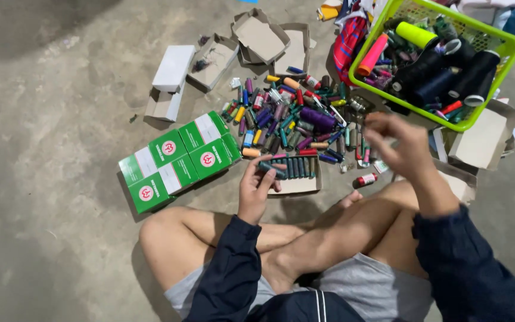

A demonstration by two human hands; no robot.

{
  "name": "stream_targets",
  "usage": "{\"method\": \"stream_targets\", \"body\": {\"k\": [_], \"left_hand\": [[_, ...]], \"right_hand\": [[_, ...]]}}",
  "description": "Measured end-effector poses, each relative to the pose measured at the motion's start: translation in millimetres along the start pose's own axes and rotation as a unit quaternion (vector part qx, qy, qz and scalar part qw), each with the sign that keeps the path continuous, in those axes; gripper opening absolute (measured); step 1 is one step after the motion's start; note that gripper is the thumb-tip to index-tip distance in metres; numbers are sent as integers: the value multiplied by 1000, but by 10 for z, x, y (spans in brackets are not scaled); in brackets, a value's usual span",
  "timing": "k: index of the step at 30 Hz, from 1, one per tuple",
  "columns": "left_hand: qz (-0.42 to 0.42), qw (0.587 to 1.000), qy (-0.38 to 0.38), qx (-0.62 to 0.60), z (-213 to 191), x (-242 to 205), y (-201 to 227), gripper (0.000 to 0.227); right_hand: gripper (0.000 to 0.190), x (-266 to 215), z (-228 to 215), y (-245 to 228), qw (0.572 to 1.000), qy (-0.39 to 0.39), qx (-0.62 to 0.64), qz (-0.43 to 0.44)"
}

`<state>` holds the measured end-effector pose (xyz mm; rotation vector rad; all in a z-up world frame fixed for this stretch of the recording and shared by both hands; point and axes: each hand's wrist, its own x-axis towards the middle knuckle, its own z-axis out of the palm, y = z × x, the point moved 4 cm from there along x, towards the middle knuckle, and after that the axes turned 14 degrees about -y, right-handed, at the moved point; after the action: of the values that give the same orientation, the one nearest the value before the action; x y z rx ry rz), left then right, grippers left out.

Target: The person sits on the floor and organizes thread spools by picking them up from a pile and a green basket, then placing them into small green boxes. They handle the spools one by one, occasionally adjusting the boxes and the basket.

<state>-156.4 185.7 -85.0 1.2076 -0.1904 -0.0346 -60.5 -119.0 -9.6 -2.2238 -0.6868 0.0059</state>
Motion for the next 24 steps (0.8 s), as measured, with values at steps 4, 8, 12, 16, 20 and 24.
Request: {"method": "stream_targets", "body": {"k": [4,8,12,16,20,24], "left_hand": [[2,1000,-9,-7,133,143,-12,35],[2,1000,-16,-14,230,190,-25,35],[-19,999,-23,13,287,171,225,26],[-6,999,-24,-30,191,165,133,35],[24,999,-9,-29,224,235,217,41],[36,999,12,-32,229,322,212,37]], "right_hand": [[28,-39,491,255,990,29,135,-33],[29,-749,1577,-488,957,-29,288,-31],[26,-843,1342,-1005,947,-178,258,-66],[17,-641,1000,321,980,-106,126,-108],[23,217,319,1159,979,-30,-198,44],[19,641,457,2077,936,-176,-186,243]]}}
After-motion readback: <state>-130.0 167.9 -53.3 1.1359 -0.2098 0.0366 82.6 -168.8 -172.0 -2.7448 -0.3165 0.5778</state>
